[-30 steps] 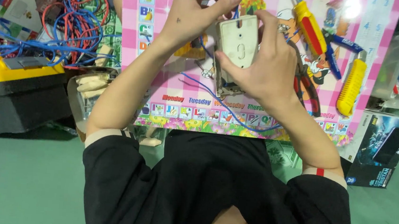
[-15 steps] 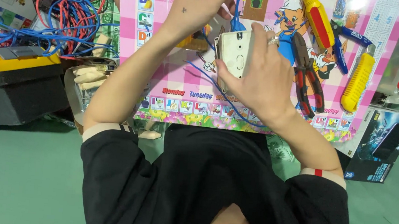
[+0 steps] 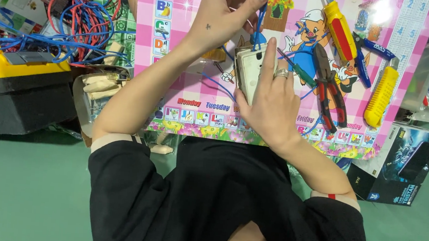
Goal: The person disassembles a white electrical outlet, removes the internal socket, and uses a screwdriver to adjust the internal components. The person then reassembles the outlet and continues to adjust the internal parts with the screwdriver.
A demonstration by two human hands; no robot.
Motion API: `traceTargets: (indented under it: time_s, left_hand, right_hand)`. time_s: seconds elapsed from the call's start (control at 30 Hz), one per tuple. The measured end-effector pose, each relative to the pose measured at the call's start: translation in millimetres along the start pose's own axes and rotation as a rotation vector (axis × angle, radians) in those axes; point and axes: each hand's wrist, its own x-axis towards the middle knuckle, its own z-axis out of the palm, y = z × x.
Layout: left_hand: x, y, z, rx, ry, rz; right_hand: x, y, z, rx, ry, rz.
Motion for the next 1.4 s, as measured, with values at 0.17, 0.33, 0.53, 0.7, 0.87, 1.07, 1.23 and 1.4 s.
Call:
traceTargets:
  time_s: [0.17,0.33,0.53,0.7,0.87,1.07,1.23,1.4]
  left_hand:
    - [-2.6,-2.1,2.3,0.011,0.001,0.069]
    - [-5.1,18.4,6.9,0.0,0.002,0.121]
    - [-35.4,10.7,33.0,-0.051,-0.127,0.041]
    - [-48.3,-10.0,50.4,-0.09,-0.293,0.082]
    - [-55.1,-17.5,55.6,0.003,-0.262,0.098]
    - [-51.6,-33.1,56.0,-0.033,-0.263,0.203]
    - [-55.7,-13.1,54.2,0.03,-0.275,0.227]
    - [-56.0,-11.9,50.9,-0.037,-0.313,0.113]
  right_hand:
    - [0.9,4.3,8.4,0.044,0.024,0.021]
    - [3.7,36.5,-6.2,0.244,0.119,-0.077]
    - [20.8,93.1,6.4,0.504,0.447,-0.23]
    - [40.1,106.4,44.7,0.487,0.717,-0.416]
    - [40.1,98.5,56.5,0.368,0.777,-0.339]
    - [47.3,99.3,53.6,0.419,0.807,-0.387]
    - [36.7,94.5,55.0,0.446,0.796,-0.343]
    - [38.3,94.6,48.3,0.432,0.763,-0.364]
